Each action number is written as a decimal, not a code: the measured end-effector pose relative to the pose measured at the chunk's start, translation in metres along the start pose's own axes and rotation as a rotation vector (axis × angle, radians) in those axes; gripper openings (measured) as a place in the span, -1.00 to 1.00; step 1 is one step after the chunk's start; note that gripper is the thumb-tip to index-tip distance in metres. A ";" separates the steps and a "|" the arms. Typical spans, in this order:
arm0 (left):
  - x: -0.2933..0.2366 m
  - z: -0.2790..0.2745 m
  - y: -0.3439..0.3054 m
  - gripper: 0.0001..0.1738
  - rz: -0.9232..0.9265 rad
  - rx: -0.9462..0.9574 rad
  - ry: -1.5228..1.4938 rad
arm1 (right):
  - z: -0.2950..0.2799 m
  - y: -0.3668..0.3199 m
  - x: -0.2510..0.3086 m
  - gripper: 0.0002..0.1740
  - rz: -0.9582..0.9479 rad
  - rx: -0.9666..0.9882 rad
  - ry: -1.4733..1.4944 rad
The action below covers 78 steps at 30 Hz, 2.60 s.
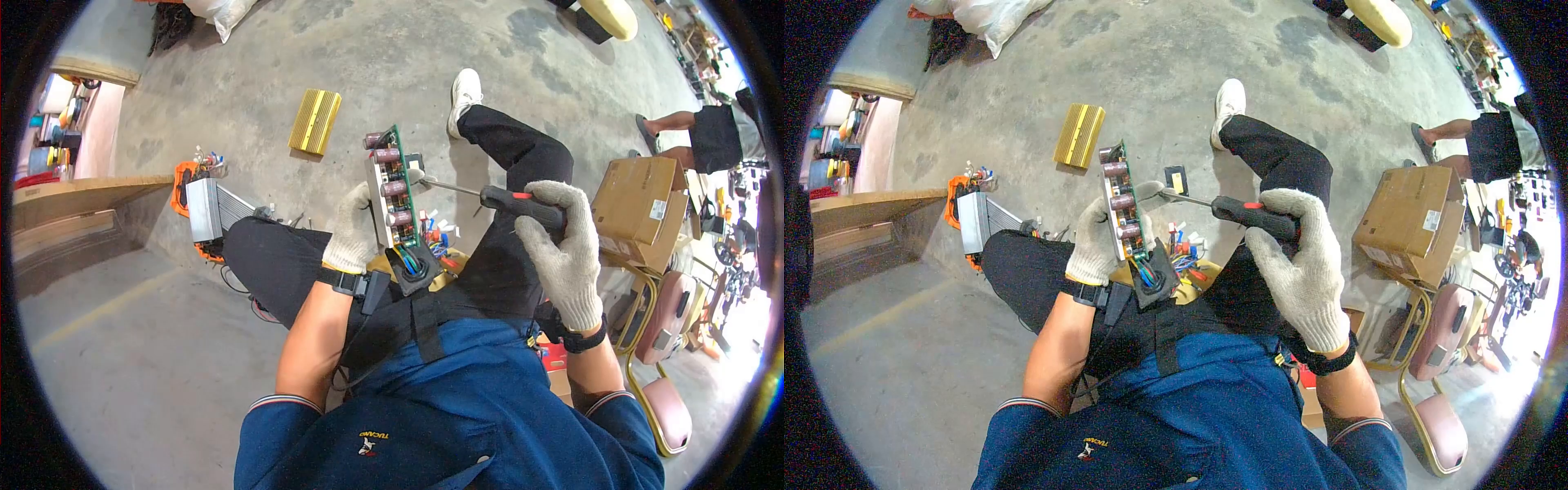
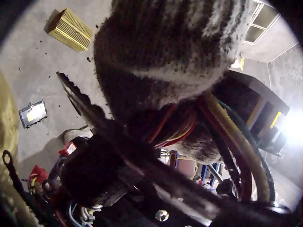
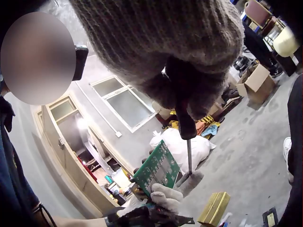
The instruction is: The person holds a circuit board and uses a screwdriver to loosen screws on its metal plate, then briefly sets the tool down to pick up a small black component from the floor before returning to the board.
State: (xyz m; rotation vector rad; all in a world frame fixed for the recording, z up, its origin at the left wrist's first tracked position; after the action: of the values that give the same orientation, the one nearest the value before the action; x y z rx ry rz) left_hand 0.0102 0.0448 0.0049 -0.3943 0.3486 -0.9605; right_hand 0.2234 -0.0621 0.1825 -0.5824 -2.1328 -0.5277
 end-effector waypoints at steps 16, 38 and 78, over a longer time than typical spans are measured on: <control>0.002 -0.004 -0.001 -0.34 -0.004 -0.005 -0.075 | 0.002 0.003 0.003 -0.59 -0.026 0.012 -0.031; 0.002 0.008 -0.004 -0.40 -0.036 0.007 -0.004 | 0.009 0.006 0.017 -0.58 -0.080 0.124 -0.062; 0.003 0.000 0.001 -0.38 -0.017 0.000 0.050 | 0.008 0.016 0.029 -0.62 -0.146 0.188 -0.017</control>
State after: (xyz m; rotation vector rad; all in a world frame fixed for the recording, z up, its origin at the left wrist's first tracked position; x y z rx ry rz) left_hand 0.0124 0.0429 0.0040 -0.3736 0.3912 -0.9879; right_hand 0.2124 -0.0381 0.2040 -0.3290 -2.2222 -0.3968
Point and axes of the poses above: each hand's wrist, its own y-axis towards the middle knuckle, its own z-axis out of the palm, x = y × z, the point moved 7 cm from there along y, towards the middle knuckle, and after that the axes turned 13 degrees about -x, right-handed, at the moved point
